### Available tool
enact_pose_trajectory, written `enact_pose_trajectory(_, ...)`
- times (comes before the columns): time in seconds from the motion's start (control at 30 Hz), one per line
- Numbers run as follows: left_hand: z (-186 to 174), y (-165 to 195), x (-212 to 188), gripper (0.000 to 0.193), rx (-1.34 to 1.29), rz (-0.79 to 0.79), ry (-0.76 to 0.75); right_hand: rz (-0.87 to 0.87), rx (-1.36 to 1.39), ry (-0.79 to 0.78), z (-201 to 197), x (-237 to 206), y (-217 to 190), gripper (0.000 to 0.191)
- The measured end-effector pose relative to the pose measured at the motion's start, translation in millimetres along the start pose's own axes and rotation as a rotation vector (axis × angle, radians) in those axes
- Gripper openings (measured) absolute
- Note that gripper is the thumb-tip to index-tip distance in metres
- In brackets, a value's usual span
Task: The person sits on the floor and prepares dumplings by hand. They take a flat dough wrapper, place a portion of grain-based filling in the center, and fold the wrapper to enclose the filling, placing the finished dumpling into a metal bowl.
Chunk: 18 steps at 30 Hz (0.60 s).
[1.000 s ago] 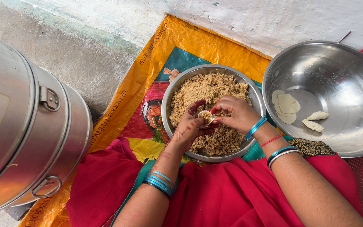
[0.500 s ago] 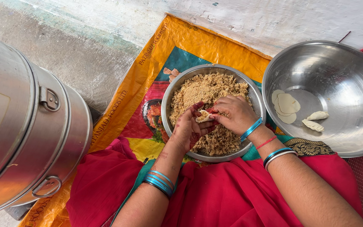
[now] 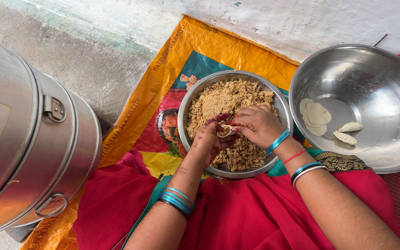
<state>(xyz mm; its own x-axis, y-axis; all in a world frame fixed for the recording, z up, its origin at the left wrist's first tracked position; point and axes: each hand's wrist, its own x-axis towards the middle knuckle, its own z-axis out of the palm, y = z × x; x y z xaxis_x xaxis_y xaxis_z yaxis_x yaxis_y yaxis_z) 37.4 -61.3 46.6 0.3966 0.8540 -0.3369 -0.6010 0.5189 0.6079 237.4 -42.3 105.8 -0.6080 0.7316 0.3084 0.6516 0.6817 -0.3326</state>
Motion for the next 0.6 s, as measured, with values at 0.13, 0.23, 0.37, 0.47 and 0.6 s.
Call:
enact_pose_trajectory(0.13, -3, 1, 0, 0.045, -0.131, -0.021, 0.001, -0.024, -0.090, 0.013, 1, 2, -6, 0.024)
enact_pose_trajectory(0.23, -2, 2, -2, 0.048, -0.103, -0.037, -0.015, 0.015, -0.099, -0.010, -1, 3, -10, 0.022)
enact_pose_trajectory(0.37, 6, 7, -4, 0.055, 0.048, -0.032, 0.018, 0.021, -0.085, -0.018, -3, 4, -11, 0.022)
enact_pose_trajectory(0.47, 7, 8, -9, 0.050, 0.356, -0.004, 0.019, 0.013, 0.002, -0.052, -2, 5, -10, 0.029)
enact_pose_trajectory(0.6, 4, 3, -8, 0.048, 0.380, 0.010, 0.003, -0.019, -0.023, -0.056, -1, 3, -11, 0.018)
